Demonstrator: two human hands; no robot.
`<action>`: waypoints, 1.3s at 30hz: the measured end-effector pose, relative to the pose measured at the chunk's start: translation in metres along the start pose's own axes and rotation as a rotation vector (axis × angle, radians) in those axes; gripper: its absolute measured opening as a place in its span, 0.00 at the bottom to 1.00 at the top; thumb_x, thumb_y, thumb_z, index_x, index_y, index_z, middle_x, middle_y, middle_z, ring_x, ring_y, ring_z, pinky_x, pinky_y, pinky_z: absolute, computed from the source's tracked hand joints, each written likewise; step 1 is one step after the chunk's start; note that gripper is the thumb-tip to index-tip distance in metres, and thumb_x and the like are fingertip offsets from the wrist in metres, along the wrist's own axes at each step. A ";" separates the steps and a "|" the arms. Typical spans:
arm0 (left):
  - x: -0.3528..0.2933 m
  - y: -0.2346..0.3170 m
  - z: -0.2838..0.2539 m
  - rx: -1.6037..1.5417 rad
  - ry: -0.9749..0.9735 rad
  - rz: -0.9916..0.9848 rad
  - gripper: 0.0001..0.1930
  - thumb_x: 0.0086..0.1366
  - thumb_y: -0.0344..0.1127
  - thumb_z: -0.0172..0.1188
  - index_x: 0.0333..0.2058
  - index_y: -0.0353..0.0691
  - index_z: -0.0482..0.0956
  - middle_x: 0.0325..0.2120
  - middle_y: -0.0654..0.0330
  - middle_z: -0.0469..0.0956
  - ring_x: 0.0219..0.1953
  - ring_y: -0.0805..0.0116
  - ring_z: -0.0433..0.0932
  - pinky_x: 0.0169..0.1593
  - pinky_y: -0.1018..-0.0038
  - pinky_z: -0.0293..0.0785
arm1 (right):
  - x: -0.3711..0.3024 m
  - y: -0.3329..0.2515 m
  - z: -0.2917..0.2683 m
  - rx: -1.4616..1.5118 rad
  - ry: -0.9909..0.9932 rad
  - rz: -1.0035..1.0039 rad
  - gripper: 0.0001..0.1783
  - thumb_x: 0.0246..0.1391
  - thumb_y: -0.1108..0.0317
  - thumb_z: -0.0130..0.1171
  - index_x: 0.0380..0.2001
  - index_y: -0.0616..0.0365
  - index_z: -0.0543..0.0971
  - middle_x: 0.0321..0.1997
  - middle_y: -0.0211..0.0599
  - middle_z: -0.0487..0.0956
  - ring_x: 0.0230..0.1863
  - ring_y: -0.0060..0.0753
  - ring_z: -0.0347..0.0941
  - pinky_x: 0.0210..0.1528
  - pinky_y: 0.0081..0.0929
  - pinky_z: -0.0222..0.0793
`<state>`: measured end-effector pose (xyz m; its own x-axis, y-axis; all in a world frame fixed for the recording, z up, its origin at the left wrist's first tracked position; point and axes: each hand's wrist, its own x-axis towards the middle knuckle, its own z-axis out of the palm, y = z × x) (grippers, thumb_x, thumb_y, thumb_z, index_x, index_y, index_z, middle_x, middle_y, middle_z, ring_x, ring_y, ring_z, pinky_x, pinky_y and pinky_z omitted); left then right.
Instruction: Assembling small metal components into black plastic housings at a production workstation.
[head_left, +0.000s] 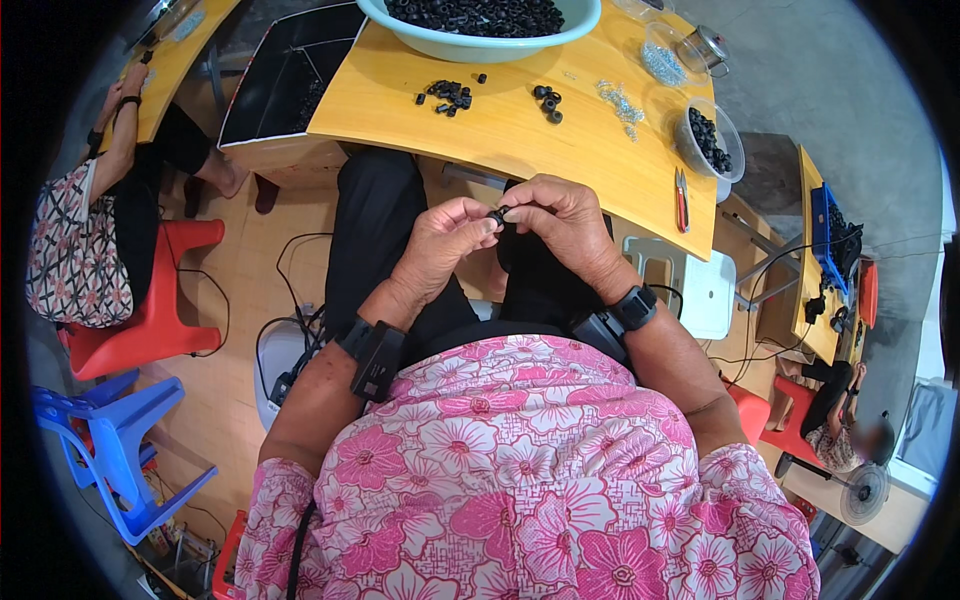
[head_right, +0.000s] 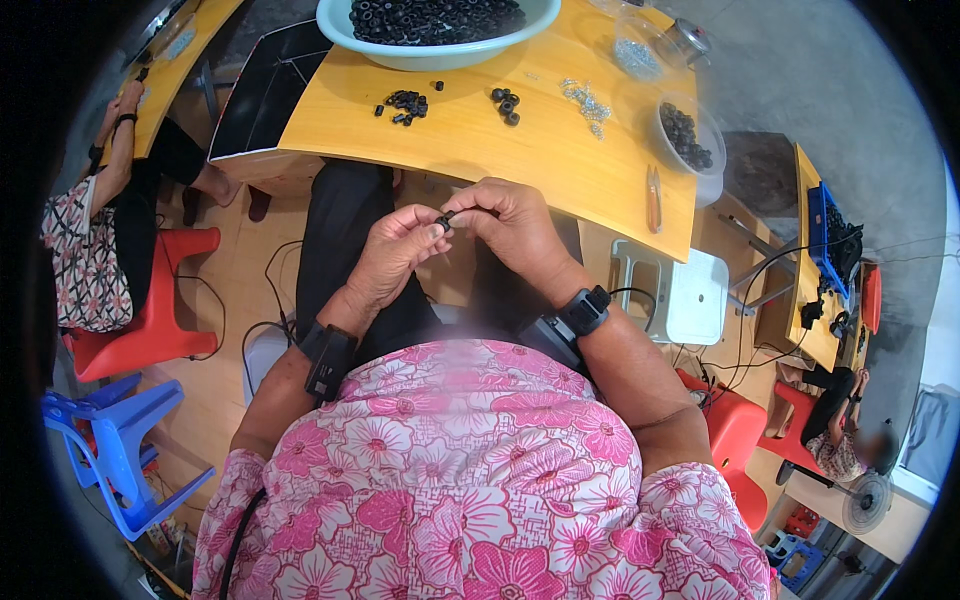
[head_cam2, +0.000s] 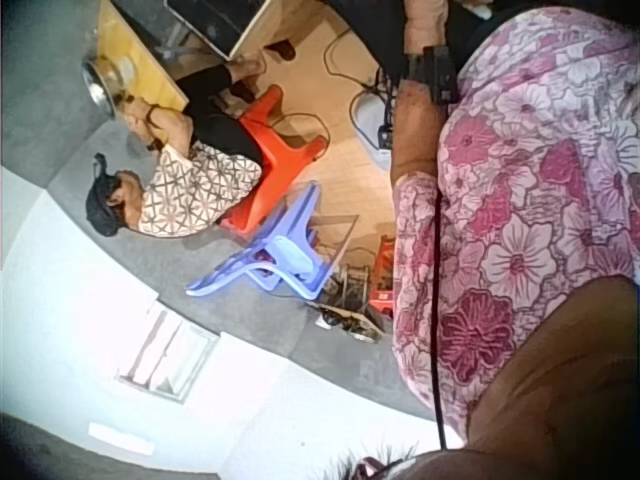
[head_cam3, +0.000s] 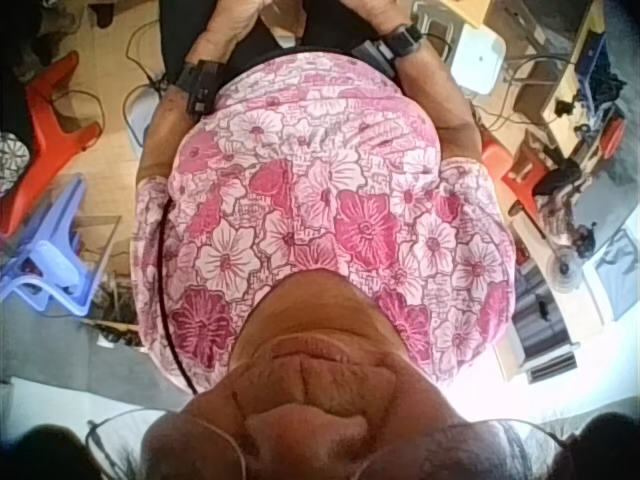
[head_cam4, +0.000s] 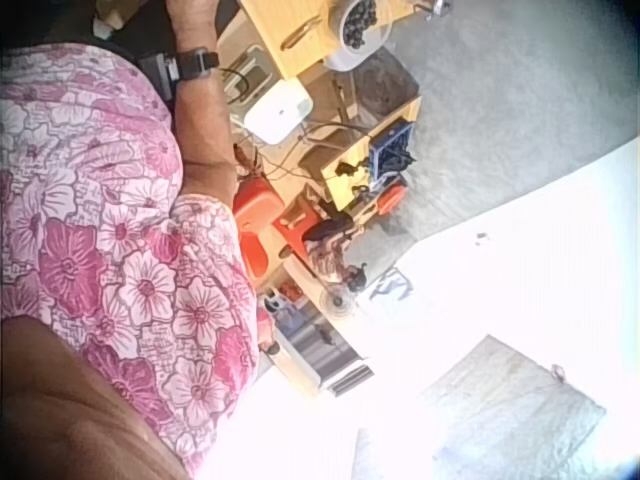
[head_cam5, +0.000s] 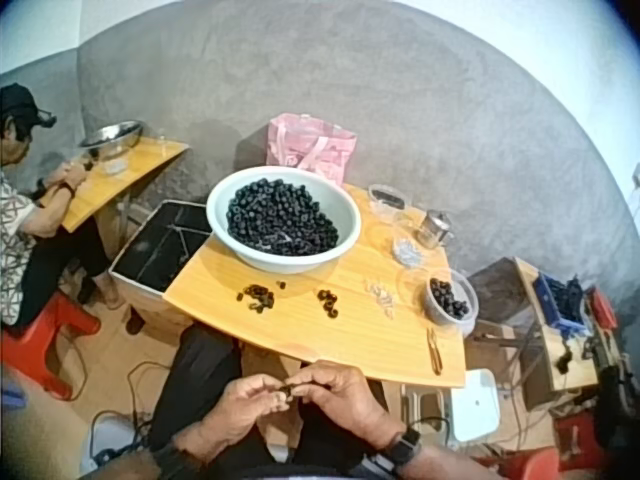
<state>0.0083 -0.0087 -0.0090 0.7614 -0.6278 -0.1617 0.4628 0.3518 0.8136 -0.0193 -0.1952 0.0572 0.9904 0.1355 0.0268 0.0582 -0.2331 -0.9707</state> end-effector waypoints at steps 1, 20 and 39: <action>0.000 0.000 0.000 -0.001 0.000 -0.001 0.07 0.65 0.29 0.55 0.41 0.35 0.75 0.33 0.64 0.75 0.34 0.78 0.74 0.45 0.79 0.74 | 0.000 0.000 0.000 -0.024 0.009 -0.009 0.06 0.51 0.78 0.59 0.34 0.62 0.81 0.28 0.29 0.76 0.26 0.17 0.72 0.30 0.15 0.70; 0.000 0.003 0.003 0.082 0.050 0.002 0.06 0.64 0.30 0.56 0.39 0.35 0.75 0.30 0.66 0.76 0.31 0.81 0.74 0.37 0.84 0.71 | 0.004 0.001 -0.002 -0.435 0.023 -0.237 0.09 0.45 0.78 0.61 0.32 0.56 0.79 0.28 0.39 0.77 0.31 0.42 0.75 0.33 0.29 0.71; -0.001 0.005 0.005 0.130 0.065 0.004 0.06 0.63 0.30 0.57 0.38 0.36 0.75 0.29 0.66 0.75 0.29 0.81 0.73 0.38 0.82 0.72 | 0.003 -0.012 -0.004 -0.754 -0.062 -0.392 0.11 0.43 0.76 0.56 0.33 0.57 0.77 0.30 0.39 0.75 0.32 0.43 0.75 0.34 0.32 0.73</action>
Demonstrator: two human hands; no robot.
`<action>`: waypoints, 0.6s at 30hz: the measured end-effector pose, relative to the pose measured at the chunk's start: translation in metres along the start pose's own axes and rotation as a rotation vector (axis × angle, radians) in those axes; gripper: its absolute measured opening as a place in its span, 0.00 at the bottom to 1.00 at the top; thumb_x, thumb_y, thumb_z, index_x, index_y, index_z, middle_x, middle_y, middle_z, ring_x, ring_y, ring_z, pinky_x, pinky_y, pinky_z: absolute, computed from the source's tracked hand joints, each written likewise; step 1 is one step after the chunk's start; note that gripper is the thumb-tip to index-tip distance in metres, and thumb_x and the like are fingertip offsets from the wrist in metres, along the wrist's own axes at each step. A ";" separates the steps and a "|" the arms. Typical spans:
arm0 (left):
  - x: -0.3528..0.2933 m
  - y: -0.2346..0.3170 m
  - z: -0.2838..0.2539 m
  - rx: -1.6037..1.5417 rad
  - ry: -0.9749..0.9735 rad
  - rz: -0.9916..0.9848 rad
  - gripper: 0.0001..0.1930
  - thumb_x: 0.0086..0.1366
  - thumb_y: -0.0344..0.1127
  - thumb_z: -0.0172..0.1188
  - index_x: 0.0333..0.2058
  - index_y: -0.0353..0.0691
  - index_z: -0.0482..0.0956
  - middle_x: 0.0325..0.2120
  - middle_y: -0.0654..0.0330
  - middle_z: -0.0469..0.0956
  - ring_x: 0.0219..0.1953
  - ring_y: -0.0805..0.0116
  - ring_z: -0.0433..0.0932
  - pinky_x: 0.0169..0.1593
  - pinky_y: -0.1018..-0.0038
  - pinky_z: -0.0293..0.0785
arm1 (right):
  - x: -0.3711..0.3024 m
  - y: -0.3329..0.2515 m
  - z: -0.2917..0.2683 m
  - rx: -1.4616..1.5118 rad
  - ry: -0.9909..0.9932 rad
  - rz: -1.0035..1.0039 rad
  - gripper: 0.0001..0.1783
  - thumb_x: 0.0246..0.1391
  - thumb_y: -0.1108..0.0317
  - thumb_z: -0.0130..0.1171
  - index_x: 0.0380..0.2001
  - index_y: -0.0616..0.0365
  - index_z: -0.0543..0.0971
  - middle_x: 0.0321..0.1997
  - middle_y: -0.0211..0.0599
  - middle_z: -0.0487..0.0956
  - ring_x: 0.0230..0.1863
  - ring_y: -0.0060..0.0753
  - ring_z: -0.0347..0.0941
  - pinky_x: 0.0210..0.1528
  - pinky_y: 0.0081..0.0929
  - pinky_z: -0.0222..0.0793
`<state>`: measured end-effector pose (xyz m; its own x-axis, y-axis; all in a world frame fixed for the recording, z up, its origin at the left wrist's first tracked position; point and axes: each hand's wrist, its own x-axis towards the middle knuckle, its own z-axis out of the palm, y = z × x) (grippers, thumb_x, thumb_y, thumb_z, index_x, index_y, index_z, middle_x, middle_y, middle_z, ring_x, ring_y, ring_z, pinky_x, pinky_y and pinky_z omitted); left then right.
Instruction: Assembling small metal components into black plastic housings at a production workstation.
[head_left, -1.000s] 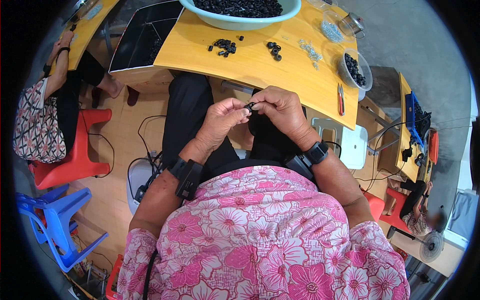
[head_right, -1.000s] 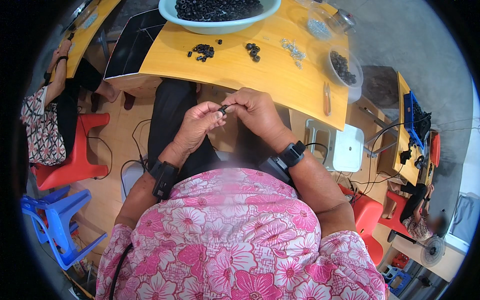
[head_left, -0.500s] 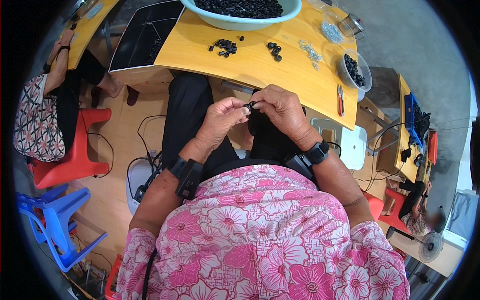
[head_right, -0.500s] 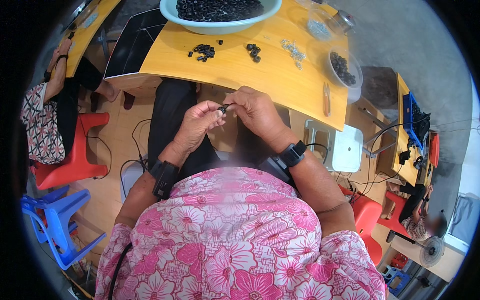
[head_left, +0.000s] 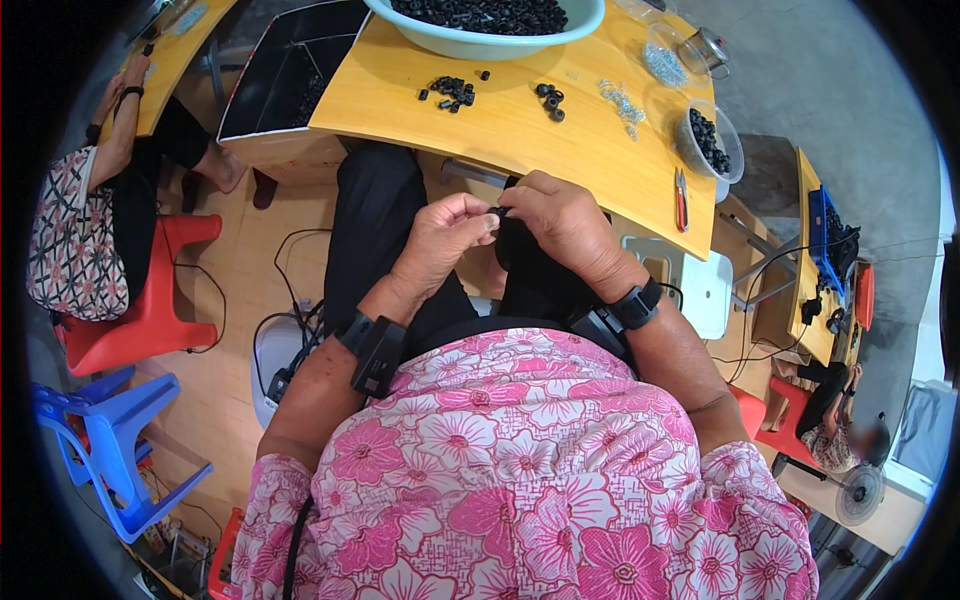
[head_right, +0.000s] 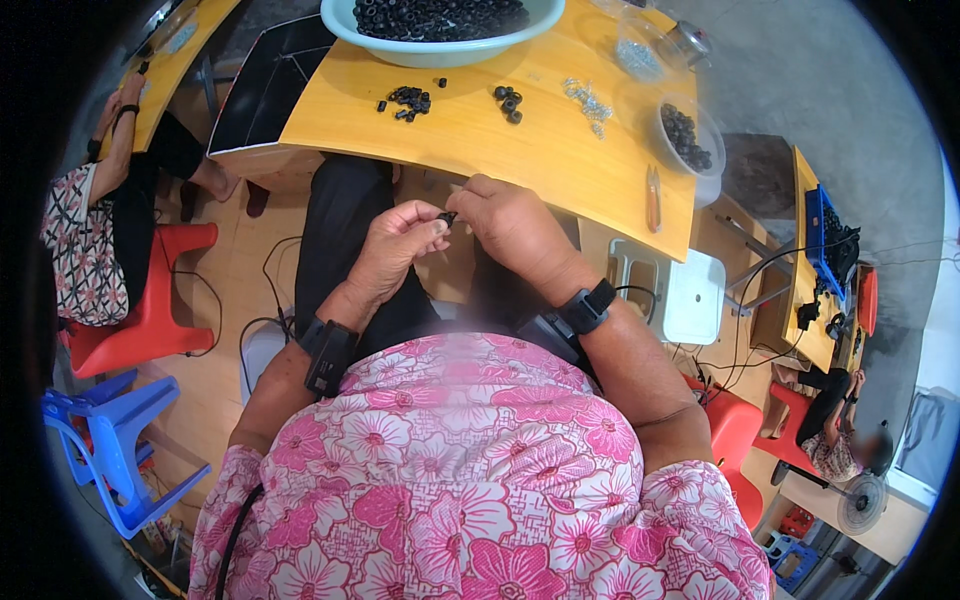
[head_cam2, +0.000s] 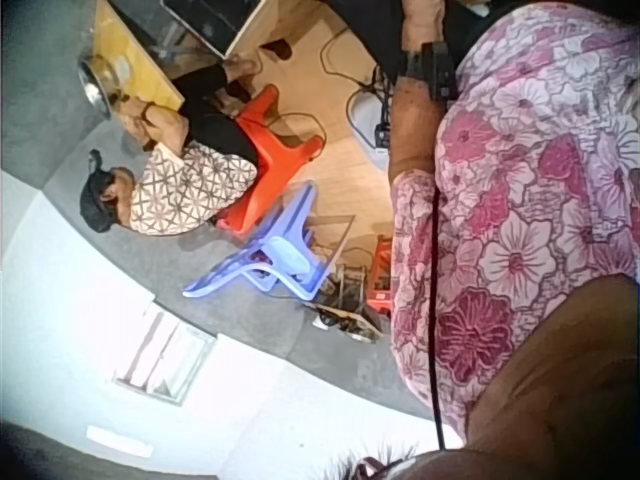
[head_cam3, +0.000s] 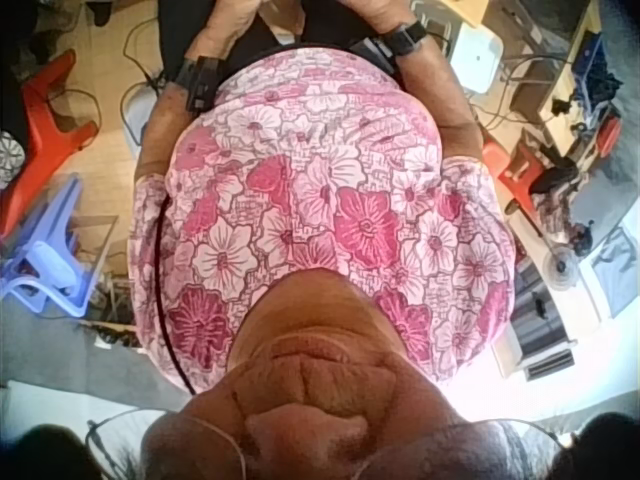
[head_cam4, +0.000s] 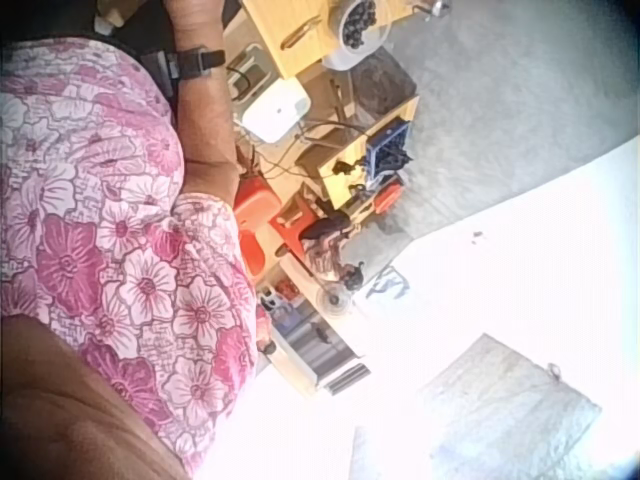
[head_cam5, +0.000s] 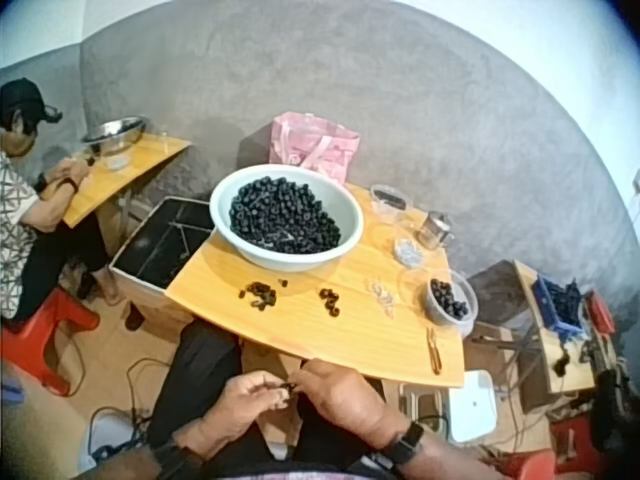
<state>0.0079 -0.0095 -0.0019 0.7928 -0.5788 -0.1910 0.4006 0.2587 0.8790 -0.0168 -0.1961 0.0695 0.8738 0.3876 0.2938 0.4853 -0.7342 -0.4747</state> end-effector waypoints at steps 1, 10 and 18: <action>0.000 -0.001 0.000 -0.001 0.002 -0.001 0.06 0.63 0.30 0.57 0.38 0.36 0.75 0.29 0.66 0.75 0.29 0.81 0.73 0.38 0.82 0.72 | 0.001 -0.002 -0.002 -0.092 -0.019 -0.056 0.11 0.42 0.75 0.55 0.33 0.57 0.77 0.31 0.38 0.75 0.33 0.43 0.75 0.34 0.32 0.73; 0.000 -0.003 -0.002 0.048 -0.010 -0.011 0.06 0.63 0.31 0.57 0.38 0.36 0.75 0.30 0.66 0.76 0.31 0.80 0.75 0.37 0.85 0.71 | 0.002 0.002 0.004 0.058 -0.001 -0.025 0.09 0.42 0.76 0.57 0.31 0.58 0.77 0.30 0.39 0.76 0.31 0.42 0.75 0.33 0.30 0.72; -0.001 -0.004 -0.003 -0.017 -0.020 -0.012 0.07 0.64 0.33 0.57 0.38 0.37 0.75 0.30 0.66 0.77 0.31 0.81 0.75 0.34 0.88 0.67 | -0.003 0.000 0.015 0.632 0.026 0.421 0.06 0.50 0.79 0.59 0.32 0.62 0.80 0.28 0.35 0.79 0.27 0.25 0.75 0.32 0.19 0.71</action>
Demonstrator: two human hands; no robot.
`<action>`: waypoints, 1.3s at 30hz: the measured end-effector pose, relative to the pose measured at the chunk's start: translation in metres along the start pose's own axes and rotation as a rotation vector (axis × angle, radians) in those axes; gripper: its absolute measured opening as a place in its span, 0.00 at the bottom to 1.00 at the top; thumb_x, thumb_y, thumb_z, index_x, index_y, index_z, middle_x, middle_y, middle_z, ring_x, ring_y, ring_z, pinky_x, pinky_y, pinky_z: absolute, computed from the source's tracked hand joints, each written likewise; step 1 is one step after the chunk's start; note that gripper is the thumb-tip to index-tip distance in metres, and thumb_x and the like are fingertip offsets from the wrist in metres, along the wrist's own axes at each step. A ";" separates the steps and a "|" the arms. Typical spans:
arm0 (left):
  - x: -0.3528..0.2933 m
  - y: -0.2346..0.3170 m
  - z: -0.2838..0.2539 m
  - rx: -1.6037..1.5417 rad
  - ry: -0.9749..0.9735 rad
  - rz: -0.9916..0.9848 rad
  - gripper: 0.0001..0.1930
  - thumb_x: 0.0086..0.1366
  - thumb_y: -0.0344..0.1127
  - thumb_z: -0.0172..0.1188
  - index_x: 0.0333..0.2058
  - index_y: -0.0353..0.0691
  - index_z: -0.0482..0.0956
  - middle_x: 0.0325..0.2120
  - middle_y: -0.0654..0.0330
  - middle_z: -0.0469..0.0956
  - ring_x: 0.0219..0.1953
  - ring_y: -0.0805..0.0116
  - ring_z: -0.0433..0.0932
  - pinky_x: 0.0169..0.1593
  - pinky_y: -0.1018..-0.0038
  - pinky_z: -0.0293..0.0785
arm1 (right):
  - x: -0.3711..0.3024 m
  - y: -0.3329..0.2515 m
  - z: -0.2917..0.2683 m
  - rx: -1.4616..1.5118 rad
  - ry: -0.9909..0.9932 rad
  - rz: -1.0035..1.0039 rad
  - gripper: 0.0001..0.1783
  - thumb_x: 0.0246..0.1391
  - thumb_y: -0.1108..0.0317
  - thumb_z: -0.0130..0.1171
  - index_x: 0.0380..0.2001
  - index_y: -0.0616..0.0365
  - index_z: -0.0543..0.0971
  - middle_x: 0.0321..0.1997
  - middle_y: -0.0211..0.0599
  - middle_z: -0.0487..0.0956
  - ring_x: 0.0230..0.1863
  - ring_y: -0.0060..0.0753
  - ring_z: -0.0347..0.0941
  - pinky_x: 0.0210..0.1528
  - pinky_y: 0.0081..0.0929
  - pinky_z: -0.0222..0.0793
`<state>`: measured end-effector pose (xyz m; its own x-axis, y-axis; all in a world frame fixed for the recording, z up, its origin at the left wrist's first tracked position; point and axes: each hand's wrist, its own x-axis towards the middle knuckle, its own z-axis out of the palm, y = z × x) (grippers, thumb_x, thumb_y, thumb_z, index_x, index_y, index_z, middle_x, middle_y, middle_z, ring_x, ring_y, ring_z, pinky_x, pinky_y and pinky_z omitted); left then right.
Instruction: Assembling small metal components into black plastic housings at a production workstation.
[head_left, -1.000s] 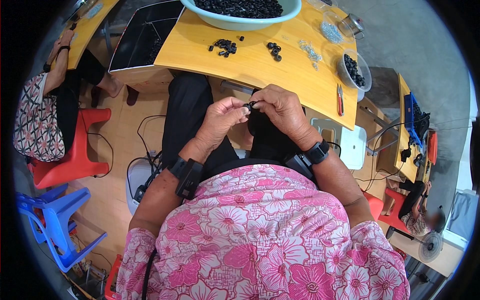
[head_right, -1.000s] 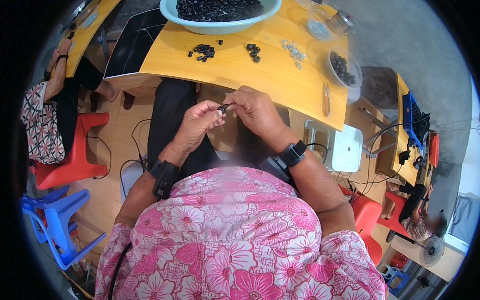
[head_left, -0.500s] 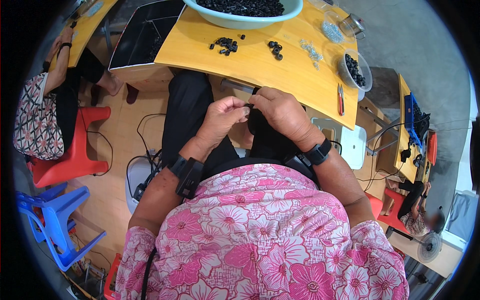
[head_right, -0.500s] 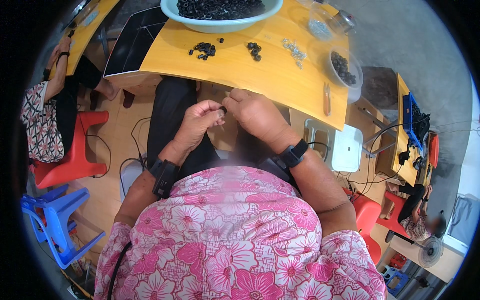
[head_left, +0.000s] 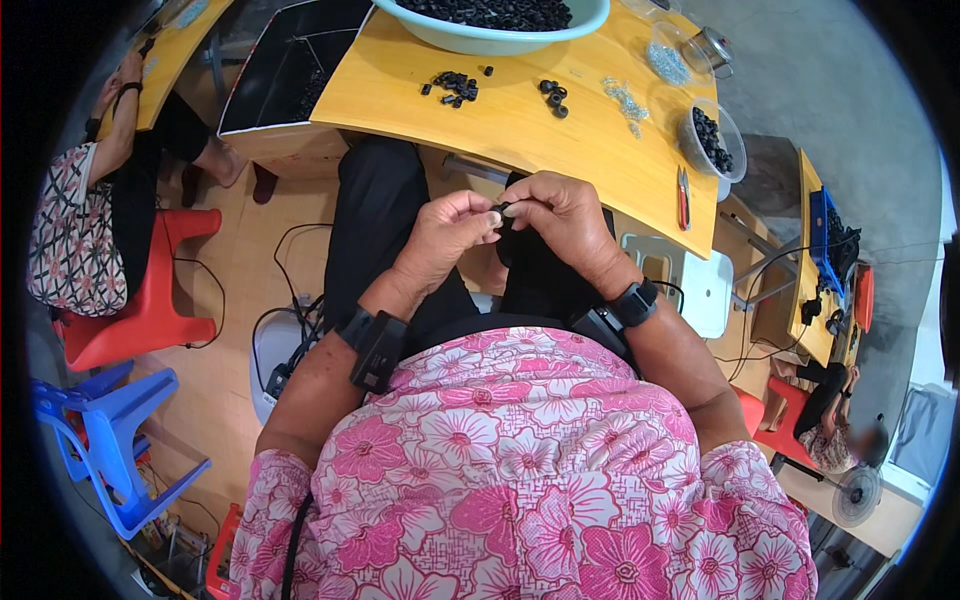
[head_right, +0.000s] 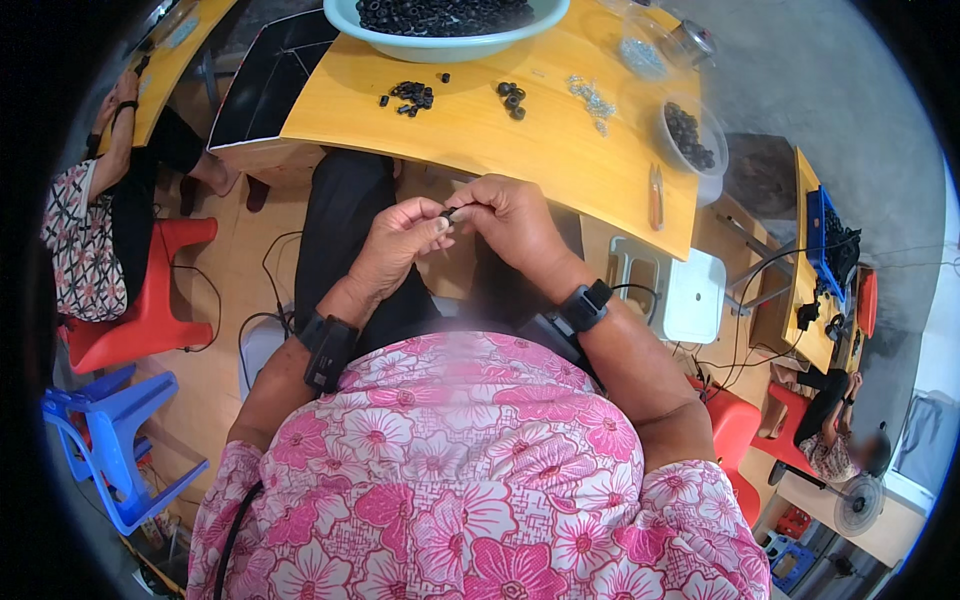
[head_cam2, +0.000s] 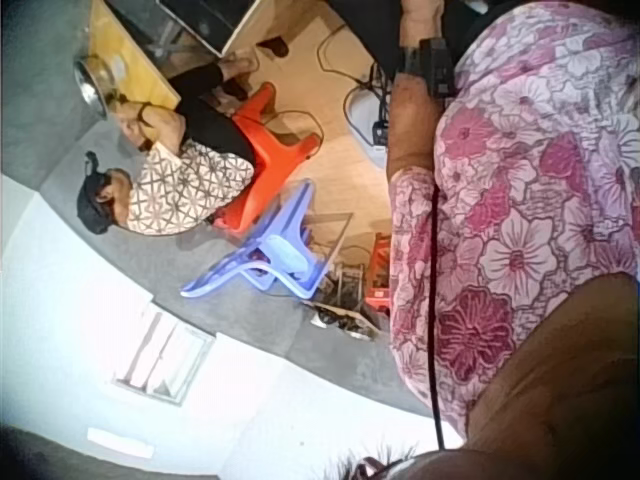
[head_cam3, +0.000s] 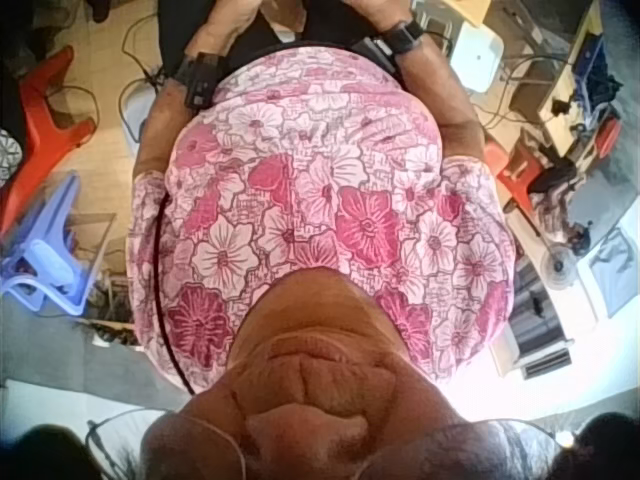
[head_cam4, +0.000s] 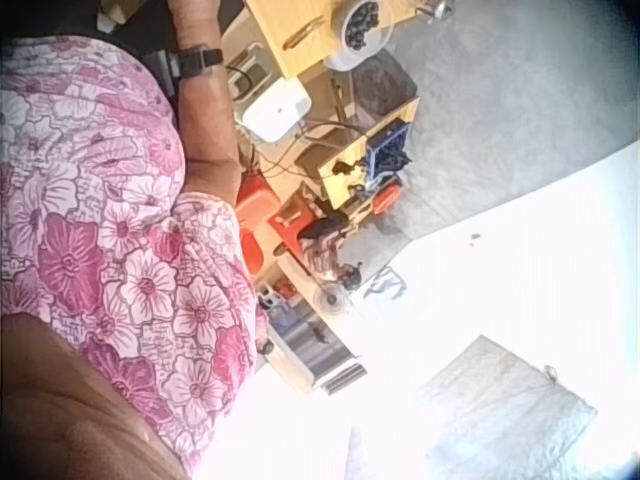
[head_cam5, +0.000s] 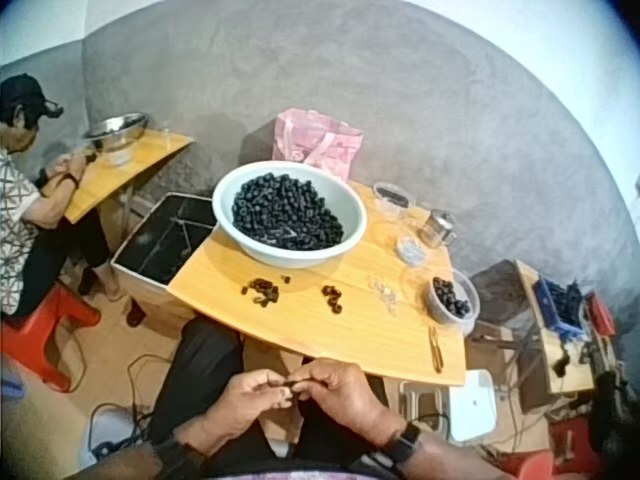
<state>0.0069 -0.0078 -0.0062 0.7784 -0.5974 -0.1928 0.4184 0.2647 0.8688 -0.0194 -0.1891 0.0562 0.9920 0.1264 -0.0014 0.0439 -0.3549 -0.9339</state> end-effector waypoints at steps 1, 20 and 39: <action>0.000 0.000 0.000 0.000 -0.002 -0.001 0.07 0.64 0.33 0.57 0.38 0.37 0.75 0.30 0.66 0.77 0.31 0.81 0.75 0.34 0.88 0.67 | 0.000 0.000 0.001 0.090 0.007 0.049 0.05 0.51 0.79 0.59 0.33 0.63 0.81 0.27 0.33 0.79 0.27 0.20 0.74 0.32 0.18 0.71; 0.003 -0.005 -0.001 -0.058 0.013 0.022 0.06 0.65 0.29 0.54 0.39 0.36 0.75 0.33 0.61 0.79 0.34 0.78 0.76 0.39 0.83 0.71 | -0.003 0.010 0.011 0.415 0.085 0.244 0.08 0.55 0.77 0.56 0.37 0.70 0.79 0.29 0.35 0.80 0.27 0.20 0.74 0.34 0.16 0.72; 0.002 -0.002 0.000 -0.012 0.003 0.078 0.05 0.64 0.28 0.55 0.38 0.35 0.75 0.33 0.61 0.78 0.35 0.77 0.76 0.42 0.81 0.73 | -0.003 0.026 0.011 0.737 0.057 0.363 0.09 0.55 0.75 0.57 0.38 0.68 0.79 0.31 0.38 0.80 0.30 0.24 0.76 0.38 0.21 0.74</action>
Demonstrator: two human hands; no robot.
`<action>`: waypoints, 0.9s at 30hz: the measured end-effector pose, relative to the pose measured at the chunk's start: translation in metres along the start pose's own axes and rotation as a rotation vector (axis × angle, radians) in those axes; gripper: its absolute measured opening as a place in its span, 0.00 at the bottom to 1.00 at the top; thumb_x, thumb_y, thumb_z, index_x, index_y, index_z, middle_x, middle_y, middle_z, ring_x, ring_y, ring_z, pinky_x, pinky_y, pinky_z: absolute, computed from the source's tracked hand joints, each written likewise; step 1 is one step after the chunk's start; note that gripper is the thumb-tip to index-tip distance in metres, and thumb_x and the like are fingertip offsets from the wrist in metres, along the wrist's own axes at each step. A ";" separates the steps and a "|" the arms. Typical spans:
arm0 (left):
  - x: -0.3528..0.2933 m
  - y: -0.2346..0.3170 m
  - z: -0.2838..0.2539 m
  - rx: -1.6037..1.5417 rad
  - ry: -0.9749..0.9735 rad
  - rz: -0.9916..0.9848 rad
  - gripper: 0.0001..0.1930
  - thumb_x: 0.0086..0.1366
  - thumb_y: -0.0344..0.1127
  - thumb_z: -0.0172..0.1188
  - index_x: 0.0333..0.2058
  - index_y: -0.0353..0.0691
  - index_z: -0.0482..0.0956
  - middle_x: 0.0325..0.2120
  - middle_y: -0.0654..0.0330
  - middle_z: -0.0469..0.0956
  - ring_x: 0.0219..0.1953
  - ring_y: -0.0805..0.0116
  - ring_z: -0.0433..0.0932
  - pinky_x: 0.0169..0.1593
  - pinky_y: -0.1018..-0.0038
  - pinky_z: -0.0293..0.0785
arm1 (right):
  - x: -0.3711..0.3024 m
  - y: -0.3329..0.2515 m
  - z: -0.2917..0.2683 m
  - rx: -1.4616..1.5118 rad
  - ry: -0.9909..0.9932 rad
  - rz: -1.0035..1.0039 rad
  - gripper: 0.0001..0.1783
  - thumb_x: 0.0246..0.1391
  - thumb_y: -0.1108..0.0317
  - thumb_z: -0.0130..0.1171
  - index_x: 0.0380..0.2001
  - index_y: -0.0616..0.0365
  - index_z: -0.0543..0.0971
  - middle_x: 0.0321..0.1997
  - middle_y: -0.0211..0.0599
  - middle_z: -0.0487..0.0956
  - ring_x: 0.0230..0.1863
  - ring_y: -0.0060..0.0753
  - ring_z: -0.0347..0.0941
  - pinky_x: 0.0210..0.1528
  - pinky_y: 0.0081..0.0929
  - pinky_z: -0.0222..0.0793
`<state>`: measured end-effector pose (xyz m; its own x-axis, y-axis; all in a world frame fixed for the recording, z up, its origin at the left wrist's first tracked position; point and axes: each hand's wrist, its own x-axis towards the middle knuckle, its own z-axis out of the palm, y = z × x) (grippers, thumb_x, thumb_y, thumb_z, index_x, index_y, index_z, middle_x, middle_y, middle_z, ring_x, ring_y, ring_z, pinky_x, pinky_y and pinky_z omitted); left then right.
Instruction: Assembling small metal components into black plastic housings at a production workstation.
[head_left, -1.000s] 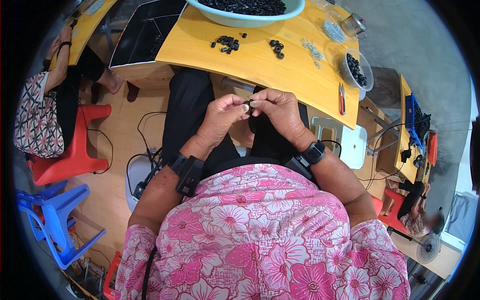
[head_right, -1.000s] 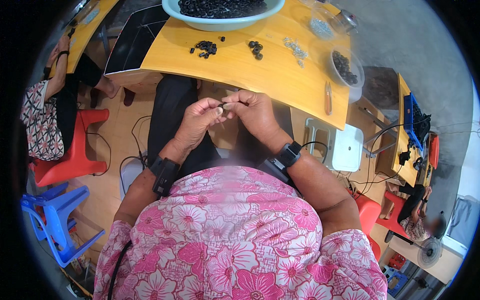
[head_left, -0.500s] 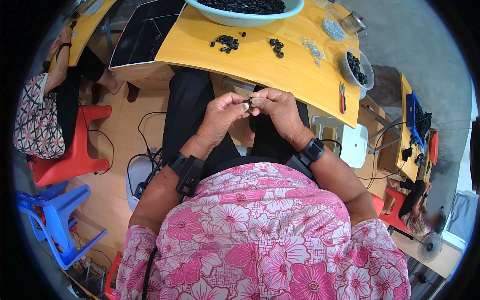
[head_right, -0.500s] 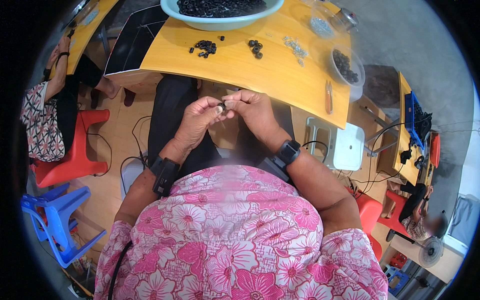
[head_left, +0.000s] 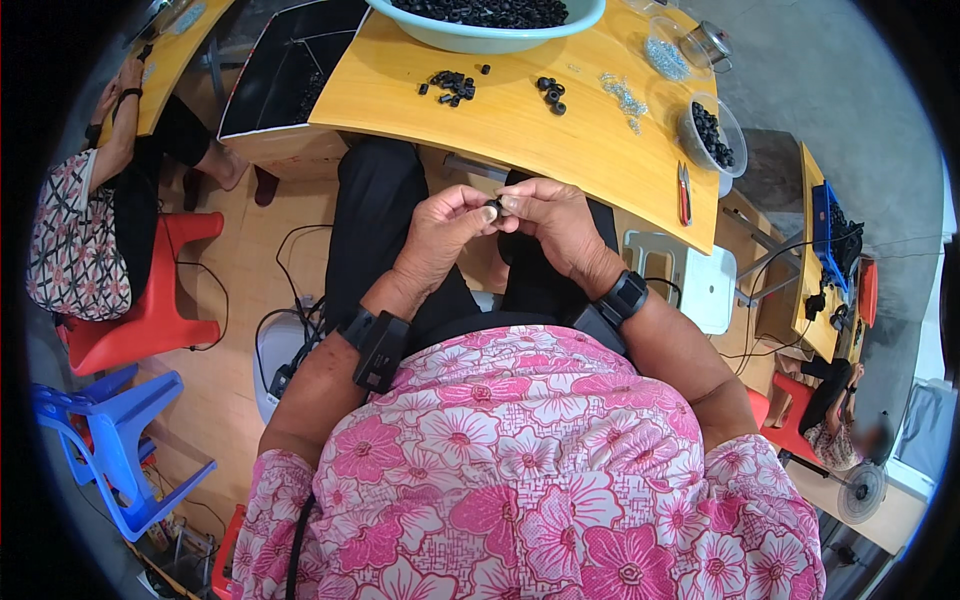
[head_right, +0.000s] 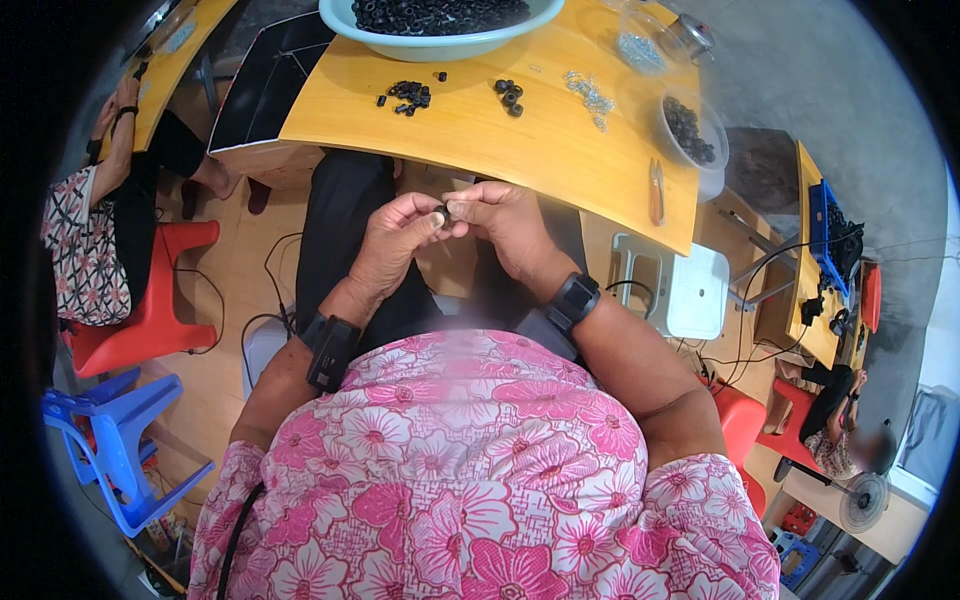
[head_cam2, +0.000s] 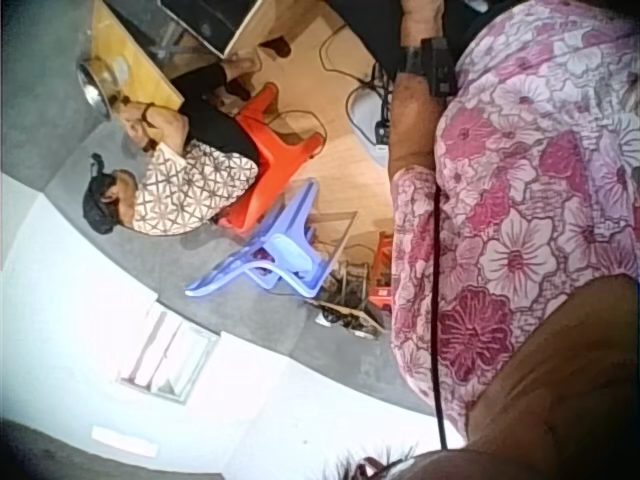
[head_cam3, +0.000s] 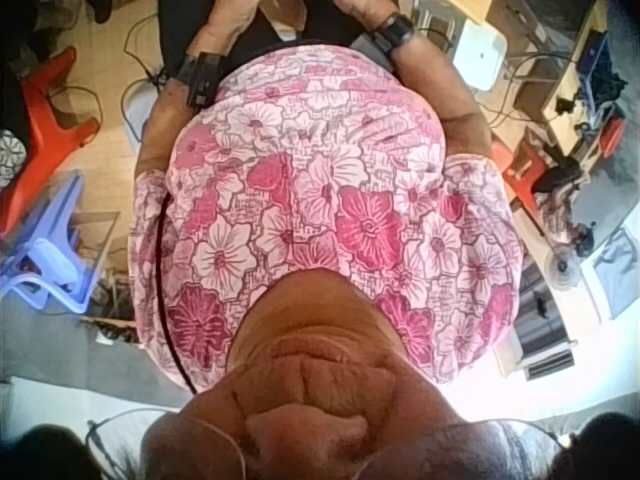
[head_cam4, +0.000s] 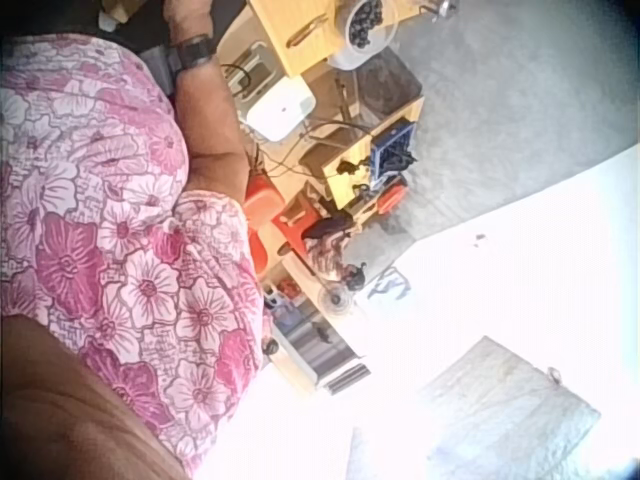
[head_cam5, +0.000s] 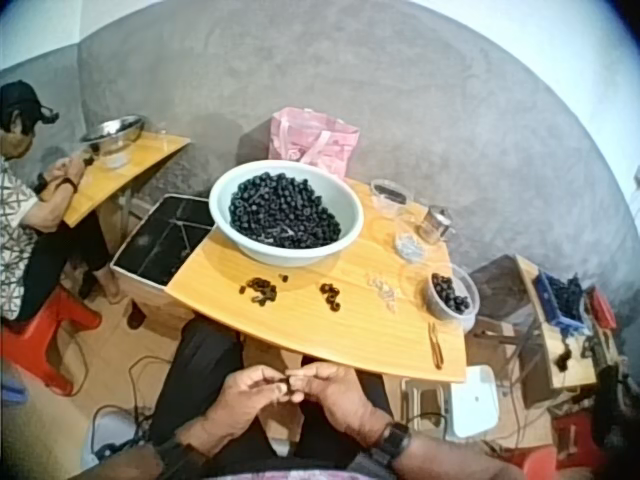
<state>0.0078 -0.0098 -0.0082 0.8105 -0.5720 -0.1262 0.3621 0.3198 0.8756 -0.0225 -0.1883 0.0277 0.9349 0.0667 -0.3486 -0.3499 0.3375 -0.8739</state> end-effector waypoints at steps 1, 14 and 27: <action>0.000 0.000 0.000 0.000 -0.001 0.000 0.05 0.64 0.28 0.55 0.38 0.35 0.75 0.33 0.61 0.78 0.35 0.77 0.76 0.42 0.81 0.73 | 0.001 0.001 -0.001 0.088 -0.038 0.031 0.10 0.55 0.74 0.58 0.39 0.67 0.78 0.32 0.39 0.80 0.31 0.26 0.77 0.40 0.22 0.75; -0.003 0.007 0.004 0.073 0.016 0.028 0.06 0.62 0.27 0.57 0.38 0.34 0.77 0.32 0.64 0.77 0.35 0.79 0.74 0.42 0.82 0.70 | -0.001 0.001 -0.005 0.408 -0.237 0.191 0.06 0.57 0.70 0.56 0.36 0.60 0.75 0.35 0.35 0.77 0.35 0.27 0.77 0.48 0.31 0.75; -0.001 0.007 0.005 0.205 0.041 0.121 0.07 0.59 0.26 0.60 0.38 0.35 0.78 0.31 0.66 0.75 0.35 0.79 0.71 0.41 0.81 0.68 | -0.004 -0.008 -0.012 0.224 -0.269 0.319 0.11 0.58 0.63 0.56 0.36 0.60 0.78 0.31 0.29 0.78 0.33 0.21 0.75 0.45 0.29 0.74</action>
<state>0.0066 -0.0107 0.0006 0.8619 -0.5062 -0.0300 0.1635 0.2213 0.9614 -0.0240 -0.2020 0.0318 0.7754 0.4310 -0.4616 -0.6283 0.4532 -0.6324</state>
